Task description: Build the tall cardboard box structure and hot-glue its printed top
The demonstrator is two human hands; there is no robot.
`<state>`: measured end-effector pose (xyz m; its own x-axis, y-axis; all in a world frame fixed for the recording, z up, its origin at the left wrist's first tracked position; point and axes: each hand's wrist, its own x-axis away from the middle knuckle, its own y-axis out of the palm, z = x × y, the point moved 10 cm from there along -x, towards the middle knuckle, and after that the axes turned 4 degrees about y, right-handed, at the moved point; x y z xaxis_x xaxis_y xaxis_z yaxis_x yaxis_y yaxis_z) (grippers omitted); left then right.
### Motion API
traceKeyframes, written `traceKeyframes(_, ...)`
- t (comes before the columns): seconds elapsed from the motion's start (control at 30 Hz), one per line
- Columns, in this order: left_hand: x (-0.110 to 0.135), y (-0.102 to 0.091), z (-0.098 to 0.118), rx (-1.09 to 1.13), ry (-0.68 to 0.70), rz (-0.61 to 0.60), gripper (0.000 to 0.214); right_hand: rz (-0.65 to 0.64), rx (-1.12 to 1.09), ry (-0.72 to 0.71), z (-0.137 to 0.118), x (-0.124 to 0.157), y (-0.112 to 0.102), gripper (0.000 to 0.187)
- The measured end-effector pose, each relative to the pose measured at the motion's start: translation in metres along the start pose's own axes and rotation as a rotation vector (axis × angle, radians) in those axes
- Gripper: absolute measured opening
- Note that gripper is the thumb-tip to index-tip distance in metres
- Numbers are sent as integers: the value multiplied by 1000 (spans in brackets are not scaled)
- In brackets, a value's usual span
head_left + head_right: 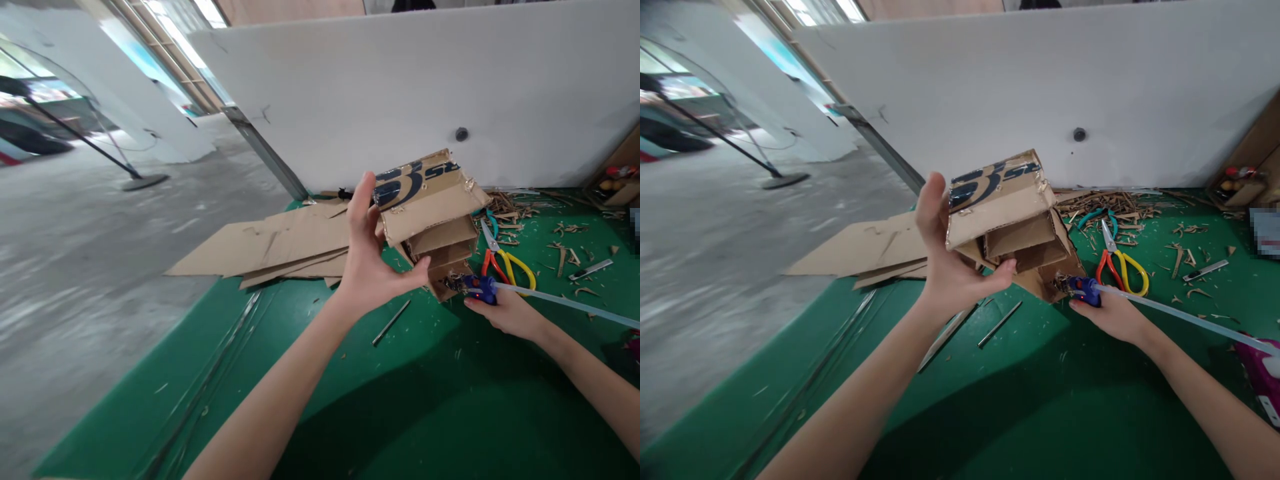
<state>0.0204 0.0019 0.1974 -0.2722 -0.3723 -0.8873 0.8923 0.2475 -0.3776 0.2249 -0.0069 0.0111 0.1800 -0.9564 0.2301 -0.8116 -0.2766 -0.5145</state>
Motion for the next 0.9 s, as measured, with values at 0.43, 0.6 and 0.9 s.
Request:
traceKeyframes(0.43, -2, 0, 5, 8, 61, 19, 105, -31, 29, 19, -1, 2, 1, 35)
traceKeyframes(0.6, -2, 0, 9, 2, 83, 12, 107, -18, 31, 24, -1, 2, -1, 36)
traceKeyframes(0.9, -3, 3, 8, 26, 143, -25, 116, -50, 52, 43, 1, 2, 2, 41)
